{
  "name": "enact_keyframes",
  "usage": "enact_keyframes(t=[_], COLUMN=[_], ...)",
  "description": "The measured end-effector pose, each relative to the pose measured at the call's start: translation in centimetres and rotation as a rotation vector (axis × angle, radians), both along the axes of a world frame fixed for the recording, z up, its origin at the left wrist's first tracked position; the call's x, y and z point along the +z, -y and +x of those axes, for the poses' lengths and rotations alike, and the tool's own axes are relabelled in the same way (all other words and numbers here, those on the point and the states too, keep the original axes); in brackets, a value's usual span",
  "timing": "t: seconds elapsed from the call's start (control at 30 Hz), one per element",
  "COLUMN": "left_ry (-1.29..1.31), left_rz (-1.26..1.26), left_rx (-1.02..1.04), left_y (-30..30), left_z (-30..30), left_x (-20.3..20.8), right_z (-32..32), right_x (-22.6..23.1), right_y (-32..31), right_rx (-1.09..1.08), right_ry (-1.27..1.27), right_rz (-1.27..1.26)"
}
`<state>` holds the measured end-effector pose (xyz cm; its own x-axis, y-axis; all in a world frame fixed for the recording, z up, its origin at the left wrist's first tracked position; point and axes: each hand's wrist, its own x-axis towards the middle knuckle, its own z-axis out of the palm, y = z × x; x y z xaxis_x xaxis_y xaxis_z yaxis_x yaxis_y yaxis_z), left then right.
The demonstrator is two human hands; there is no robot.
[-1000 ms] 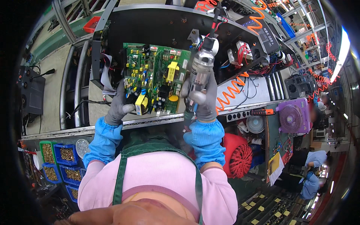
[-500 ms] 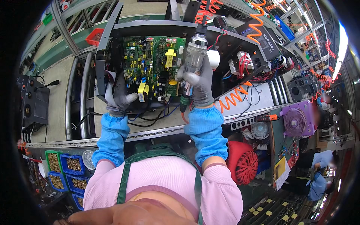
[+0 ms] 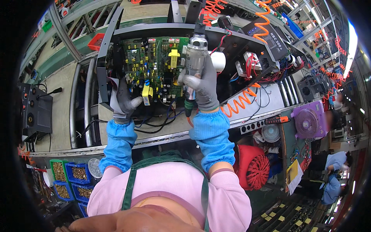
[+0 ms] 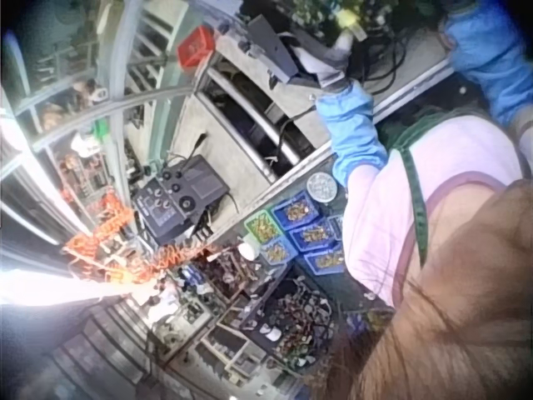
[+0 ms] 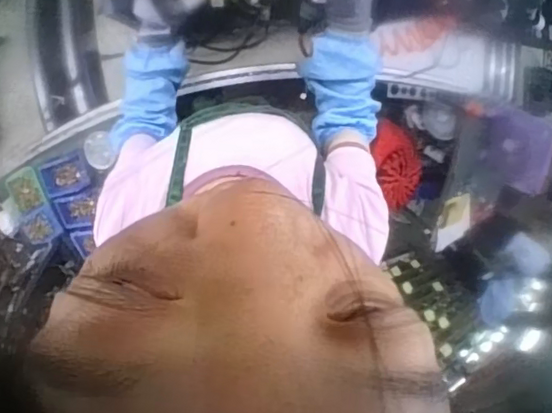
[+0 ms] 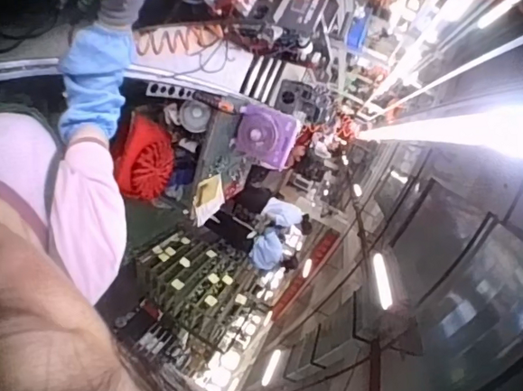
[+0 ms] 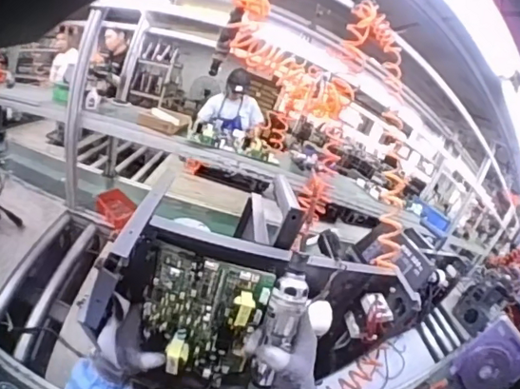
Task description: The worker is installing a printed circuit board into an electronics enclosure using an electric screwdriver.
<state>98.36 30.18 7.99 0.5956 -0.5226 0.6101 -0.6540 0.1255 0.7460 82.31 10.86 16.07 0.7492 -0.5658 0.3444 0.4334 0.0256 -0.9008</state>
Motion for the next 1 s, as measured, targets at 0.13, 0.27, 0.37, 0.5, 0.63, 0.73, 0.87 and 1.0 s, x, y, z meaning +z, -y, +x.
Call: enact_keyframes(t=[0.13, 0.27, 0.37, 0.5, 0.63, 0.73, 0.87, 1.0], left_ry=[0.054, -0.003, 0.134, -0.108, 0.089, 0.265, 0.051, 0.104], left_rz=[0.071, -0.021, 0.058, -0.096, 0.039, 0.065, -0.015, 0.038], left_rx=[0.049, 0.021, 0.071, 0.001, 0.114, 0.234, 0.114, 0.176], left_y=[-0.7, -0.6, -1.2, -0.8, -0.8, -0.3, 0.2, 0.1], left_z=[-1.0, -1.3, -1.5, -2.1, -1.1, -0.4, 0.0, 0.1], left_x=[1.1, 0.6, 1.9, 2.4, 2.0, 0.3, -1.1, -1.1], right_z=[-0.5, -0.7, -0.8, -0.3, 0.8, 1.4, 1.9, 1.8], right_x=[-1.1, -1.2, -0.3, 0.8, 0.8, -0.5, -0.8, -0.7], right_y=[-0.1, -0.6, -0.9, -1.1, -0.9, -0.6, -0.6, -0.2], right_rx=[0.009, 0.007, -0.017, 0.011, -0.038, -0.055, -0.073, -0.053], right_ry=[0.093, 0.105, 0.076, 0.077, 0.034, 0.032, 0.041, -0.020], right_rz=[0.010, 0.024, 0.000, -0.040, -0.015, -0.045, -0.049, -0.088])
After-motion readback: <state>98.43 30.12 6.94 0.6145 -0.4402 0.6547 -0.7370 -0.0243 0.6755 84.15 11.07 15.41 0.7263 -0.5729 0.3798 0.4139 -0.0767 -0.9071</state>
